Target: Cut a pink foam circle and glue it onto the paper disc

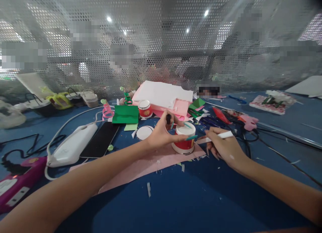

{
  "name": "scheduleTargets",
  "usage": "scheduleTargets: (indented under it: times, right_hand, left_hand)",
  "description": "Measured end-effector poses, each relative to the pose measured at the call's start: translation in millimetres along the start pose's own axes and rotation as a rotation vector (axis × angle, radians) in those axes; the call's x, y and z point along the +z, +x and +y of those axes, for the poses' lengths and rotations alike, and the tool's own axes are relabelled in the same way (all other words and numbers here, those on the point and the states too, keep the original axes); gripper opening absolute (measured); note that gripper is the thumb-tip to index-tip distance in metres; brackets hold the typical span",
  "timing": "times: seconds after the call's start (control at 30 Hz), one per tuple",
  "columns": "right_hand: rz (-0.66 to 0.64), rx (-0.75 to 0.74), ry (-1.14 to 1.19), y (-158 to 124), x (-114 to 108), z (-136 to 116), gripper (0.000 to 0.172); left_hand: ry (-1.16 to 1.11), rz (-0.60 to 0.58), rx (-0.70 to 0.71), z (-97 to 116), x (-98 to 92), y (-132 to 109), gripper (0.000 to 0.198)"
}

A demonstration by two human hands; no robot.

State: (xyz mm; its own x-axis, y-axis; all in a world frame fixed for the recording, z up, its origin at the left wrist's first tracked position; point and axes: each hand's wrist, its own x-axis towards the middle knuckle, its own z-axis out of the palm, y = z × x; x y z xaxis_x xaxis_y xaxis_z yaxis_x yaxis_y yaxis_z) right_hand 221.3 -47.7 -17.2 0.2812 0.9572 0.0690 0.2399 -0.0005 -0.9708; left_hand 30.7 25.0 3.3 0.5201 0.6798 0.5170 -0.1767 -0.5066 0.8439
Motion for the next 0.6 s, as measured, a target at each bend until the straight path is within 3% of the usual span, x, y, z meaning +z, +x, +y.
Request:
scheduleTargets:
  times: [0.3,0.4,0.57,0.6]
  right_hand:
    - [-0.041,-0.094,-0.076,-23.8,-4.5,-5.5,0.040]
    - [-0.059,-0.257,-0.161,-33.3,-5.5,-6.0,0.039]
    - [-0.301,-0.500,-0.308,-53.3,-1.8,-7.8,0.011]
    - [-0.331,-0.576,-0.351,-56.8,-0.2,-8.3,0.012]
  left_hand:
    - [-0.029,-0.026,0.018,-0.1,-1.2,-0.1,0.054]
    - [0.000,-0.042,0.016,-0.3,-2.3,-0.3,0.054]
    - [-0.035,-0.032,0.004,-3.8,-2.6,-1.2,0.056]
    - [-0.052,-0.034,0.001,-4.3,-2.7,-1.4,0.056]
